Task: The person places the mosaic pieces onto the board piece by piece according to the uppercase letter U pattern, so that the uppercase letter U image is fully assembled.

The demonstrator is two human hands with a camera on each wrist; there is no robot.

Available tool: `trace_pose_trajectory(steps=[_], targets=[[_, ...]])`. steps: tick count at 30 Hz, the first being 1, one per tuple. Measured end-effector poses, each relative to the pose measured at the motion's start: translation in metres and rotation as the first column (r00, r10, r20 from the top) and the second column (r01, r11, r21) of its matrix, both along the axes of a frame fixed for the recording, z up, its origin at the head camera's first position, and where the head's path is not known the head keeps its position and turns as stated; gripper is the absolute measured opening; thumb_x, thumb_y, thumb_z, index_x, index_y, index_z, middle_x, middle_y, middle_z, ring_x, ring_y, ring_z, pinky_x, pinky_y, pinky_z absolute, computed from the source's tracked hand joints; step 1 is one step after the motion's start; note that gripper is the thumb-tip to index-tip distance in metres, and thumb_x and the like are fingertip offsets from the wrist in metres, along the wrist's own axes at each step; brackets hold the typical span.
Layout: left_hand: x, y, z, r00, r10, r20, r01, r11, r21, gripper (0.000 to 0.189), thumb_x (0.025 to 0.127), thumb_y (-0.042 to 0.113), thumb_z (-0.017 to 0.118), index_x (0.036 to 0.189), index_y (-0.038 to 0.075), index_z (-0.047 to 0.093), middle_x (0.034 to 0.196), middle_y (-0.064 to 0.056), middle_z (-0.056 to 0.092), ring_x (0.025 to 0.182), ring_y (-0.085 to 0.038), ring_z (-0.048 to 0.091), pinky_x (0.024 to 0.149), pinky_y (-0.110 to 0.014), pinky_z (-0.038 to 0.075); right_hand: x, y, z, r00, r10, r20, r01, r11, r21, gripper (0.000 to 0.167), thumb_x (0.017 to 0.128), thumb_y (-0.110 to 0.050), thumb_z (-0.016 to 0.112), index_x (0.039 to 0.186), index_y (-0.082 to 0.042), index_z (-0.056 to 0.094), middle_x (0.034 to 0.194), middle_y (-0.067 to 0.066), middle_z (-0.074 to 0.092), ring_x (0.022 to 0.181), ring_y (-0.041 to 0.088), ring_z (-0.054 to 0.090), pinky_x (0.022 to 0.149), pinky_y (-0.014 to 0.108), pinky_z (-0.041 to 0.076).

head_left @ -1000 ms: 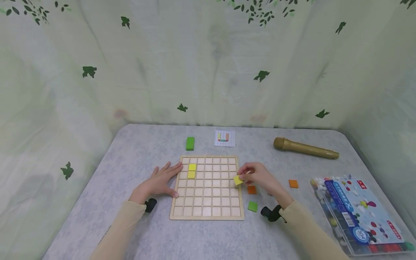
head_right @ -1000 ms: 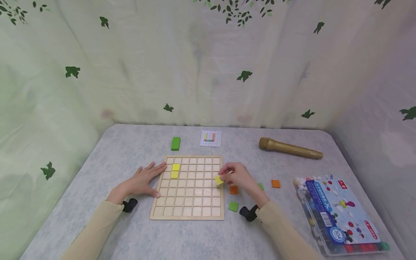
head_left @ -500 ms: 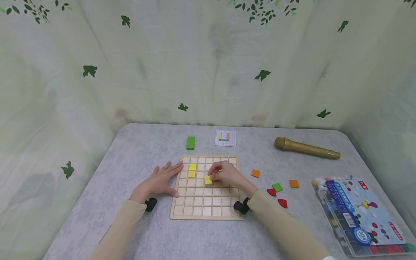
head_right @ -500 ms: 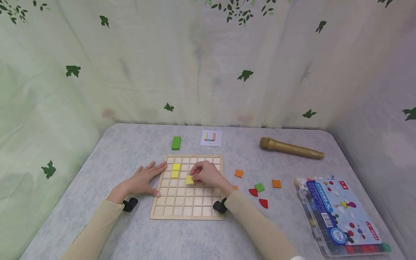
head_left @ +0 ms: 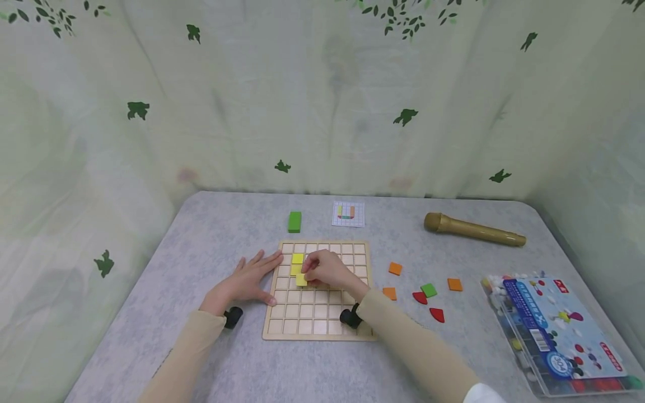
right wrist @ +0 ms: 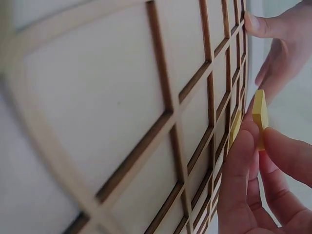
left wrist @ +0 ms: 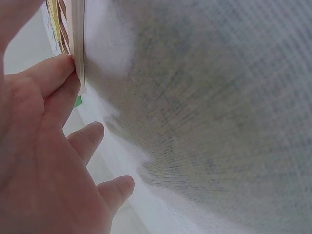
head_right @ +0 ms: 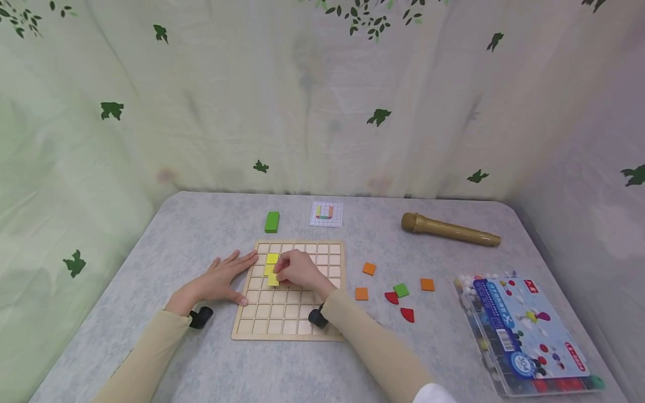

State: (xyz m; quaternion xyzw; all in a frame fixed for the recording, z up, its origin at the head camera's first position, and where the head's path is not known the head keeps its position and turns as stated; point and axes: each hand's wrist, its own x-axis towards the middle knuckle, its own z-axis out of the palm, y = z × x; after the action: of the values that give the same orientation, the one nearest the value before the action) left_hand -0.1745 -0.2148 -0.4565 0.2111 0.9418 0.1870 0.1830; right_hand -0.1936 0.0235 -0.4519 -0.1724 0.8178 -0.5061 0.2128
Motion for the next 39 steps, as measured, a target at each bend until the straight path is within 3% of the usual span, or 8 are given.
trace_pose_trajectory(steps=[7,20,23,27,29,32,36,39], targets=[[0.0,0.0,0.0,1.0,-0.007,-0.004,0.007,1.0,-0.002,0.108,0.069,0.047,0.08,0.153,0.008,0.023,0.158,-0.01,0.016,0.142,-0.043,0.003,0.105,-0.068,-0.001,-0.001,-0.015,-0.002,1.0,0.007,-0.02,-0.005,0.996,0.086,0.004,0.081,0.004,0.066,0.081,0.001,0.065,0.068,0.003,0.062,0.06,0.015,0.062,0.055,0.024,0.051],[0.0,0.0,0.002,1.0,-0.006,0.003,0.006,1.0,0.023,0.107,0.07,0.045,0.079,0.153,0.009,0.023,0.159,-0.009,0.016,0.142,-0.042,0.002,0.106,-0.067,-0.002,0.0,-0.023,0.0,0.987,0.061,-0.152,-0.027,0.976,0.214,0.01,0.081,0.005,0.067,0.078,-0.004,0.067,0.063,0.002,0.063,0.055,0.014,0.061,0.049,0.019,0.043],[0.001,-0.001,0.001,1.0,-0.004,0.007,0.004,1.0,0.031,0.107,0.07,0.046,0.079,0.153,0.009,0.022,0.159,-0.009,0.015,0.142,-0.042,0.001,0.106,-0.066,-0.003,0.001,-0.016,0.003,0.99,0.07,-0.119,-0.051,0.987,0.153,0.004,0.083,0.003,0.066,0.083,-0.001,0.067,0.067,0.005,0.064,0.059,0.017,0.063,0.051,0.022,0.047],[0.001,-0.001,0.001,1.0,-0.007,0.0,0.007,1.0,0.029,0.107,0.07,0.046,0.079,0.153,0.008,0.022,0.158,-0.01,0.016,0.142,-0.043,0.002,0.106,-0.067,-0.002,-0.002,0.003,0.006,0.995,0.084,-0.048,-0.084,0.996,-0.006,0.006,0.088,-0.001,0.065,0.091,0.003,0.067,0.076,0.008,0.064,0.067,0.024,0.065,0.059,0.03,0.055],[0.001,0.0,0.002,1.0,-0.006,0.0,0.006,1.0,0.025,0.107,0.07,0.046,0.079,0.153,0.008,0.023,0.158,-0.011,0.016,0.142,-0.043,0.002,0.106,-0.067,-0.002,-0.005,0.016,0.008,0.995,0.097,-0.025,-0.099,0.992,-0.084,0.01,0.089,-0.002,0.063,0.096,0.005,0.066,0.081,0.008,0.064,0.072,0.027,0.066,0.065,0.036,0.056],[0.001,0.0,0.002,1.0,-0.005,0.002,0.005,1.0,0.022,0.107,0.07,0.045,0.08,0.153,0.008,0.022,0.158,-0.01,0.016,0.142,-0.043,0.002,0.106,-0.066,-0.002,-0.006,0.039,0.014,0.991,0.132,-0.003,-0.13,0.975,-0.18,0.017,0.092,-0.003,0.06,0.103,0.009,0.063,0.09,0.02,0.063,0.081,0.037,0.064,0.073,0.048,0.054],[0.002,0.001,0.002,1.0,-0.007,0.004,0.007,0.999,0.033,0.107,0.07,0.045,0.08,0.153,0.007,0.022,0.158,-0.011,0.016,0.142,-0.043,0.002,0.106,-0.066,-0.002,-0.004,0.069,0.018,0.992,0.123,-0.01,-0.122,0.97,-0.209,0.023,0.094,-0.007,0.06,0.108,0.01,0.061,0.098,0.03,0.061,0.087,0.046,0.06,0.077,0.055,0.051],[0.002,0.001,0.004,1.0,-0.005,0.007,0.005,0.999,0.041,0.107,0.07,0.044,0.08,0.152,0.006,0.022,0.158,-0.011,0.016,0.142,-0.043,0.002,0.106,-0.066,-0.003,-0.004,0.09,0.015,0.996,0.087,-0.019,-0.089,0.977,-0.194,0.026,0.093,-0.012,0.063,0.108,0.009,0.061,0.099,0.028,0.062,0.087,0.045,0.06,0.077,0.052,0.052]])
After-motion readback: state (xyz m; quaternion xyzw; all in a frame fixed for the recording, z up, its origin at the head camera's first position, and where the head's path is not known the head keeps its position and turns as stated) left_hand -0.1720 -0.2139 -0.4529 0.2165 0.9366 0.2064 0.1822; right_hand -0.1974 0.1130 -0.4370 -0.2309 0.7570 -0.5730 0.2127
